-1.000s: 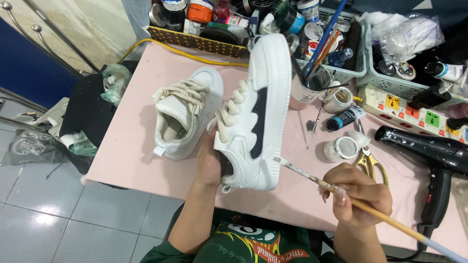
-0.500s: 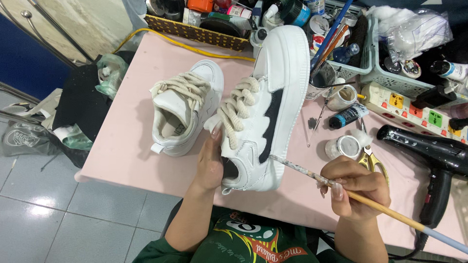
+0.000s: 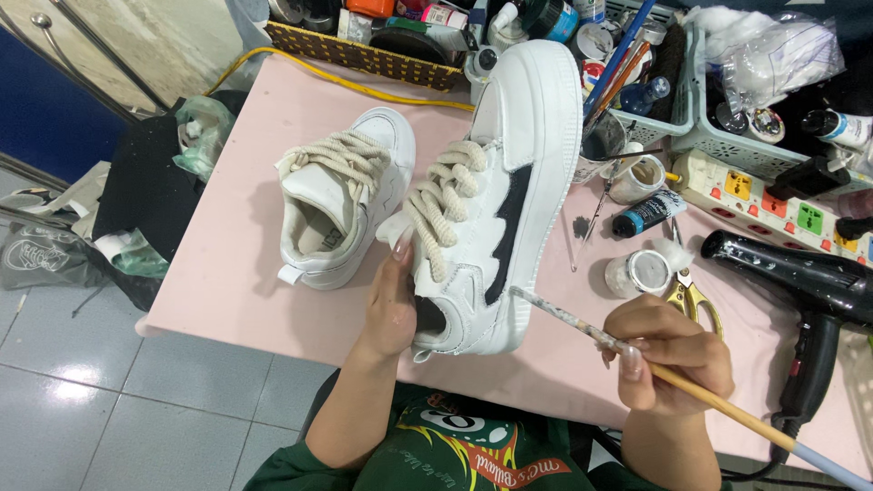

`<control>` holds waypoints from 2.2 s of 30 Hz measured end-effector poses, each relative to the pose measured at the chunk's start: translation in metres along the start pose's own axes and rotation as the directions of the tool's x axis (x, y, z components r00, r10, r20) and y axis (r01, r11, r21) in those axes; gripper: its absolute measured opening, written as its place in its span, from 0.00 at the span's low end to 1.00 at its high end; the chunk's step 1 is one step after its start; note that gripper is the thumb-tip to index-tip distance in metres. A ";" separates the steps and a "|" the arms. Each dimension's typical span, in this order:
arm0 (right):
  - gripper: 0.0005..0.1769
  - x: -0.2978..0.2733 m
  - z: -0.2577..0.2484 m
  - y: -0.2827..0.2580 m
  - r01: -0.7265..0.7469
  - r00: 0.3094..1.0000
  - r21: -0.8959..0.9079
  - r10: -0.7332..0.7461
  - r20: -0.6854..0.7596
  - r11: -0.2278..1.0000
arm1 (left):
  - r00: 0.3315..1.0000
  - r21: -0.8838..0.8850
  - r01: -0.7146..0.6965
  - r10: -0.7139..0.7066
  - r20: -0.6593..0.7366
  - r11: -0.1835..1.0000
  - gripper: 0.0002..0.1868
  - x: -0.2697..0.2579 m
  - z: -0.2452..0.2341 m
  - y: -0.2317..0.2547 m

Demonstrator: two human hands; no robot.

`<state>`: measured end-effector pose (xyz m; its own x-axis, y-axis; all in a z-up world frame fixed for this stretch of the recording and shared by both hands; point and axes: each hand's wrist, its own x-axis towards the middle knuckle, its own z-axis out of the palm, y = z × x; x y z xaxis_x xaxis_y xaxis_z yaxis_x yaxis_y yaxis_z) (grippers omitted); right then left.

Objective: The person paints a black design onto a white sneaker using a paintbrush and black paint. They repeatedly dip the brush into a paint container and apply the paint to the side of the shoe. After painting, they use a hairdryer to dry the paint on the shoe. The process is repeated several times to refine the design.

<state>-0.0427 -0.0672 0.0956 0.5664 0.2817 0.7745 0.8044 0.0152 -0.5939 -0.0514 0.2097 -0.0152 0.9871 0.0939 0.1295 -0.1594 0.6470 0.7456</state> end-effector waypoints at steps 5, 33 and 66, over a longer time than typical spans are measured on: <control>0.10 -0.001 0.000 -0.001 -0.011 1.000 -0.017 0.011 0.003 1.000 | 0.999 0.001 -0.025 0.025 0.024 1.000 0.29 -0.001 0.001 0.000; 0.11 -0.004 -0.001 0.010 0.067 0.998 -0.031 -0.067 -0.001 0.997 | 0.996 0.054 -0.081 0.079 0.036 0.995 0.26 -0.006 -0.020 -0.020; 0.11 -0.003 -0.002 0.011 0.093 0.996 -0.018 -0.093 -0.005 0.995 | 0.994 0.142 -0.099 0.091 0.056 0.985 0.29 -0.002 0.001 0.002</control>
<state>-0.0351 -0.0694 0.0871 0.4898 0.2742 0.8276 0.8568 0.0241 -0.5151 -0.0538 0.2103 -0.0131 0.9661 0.1099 0.2337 -0.2563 0.5202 0.8147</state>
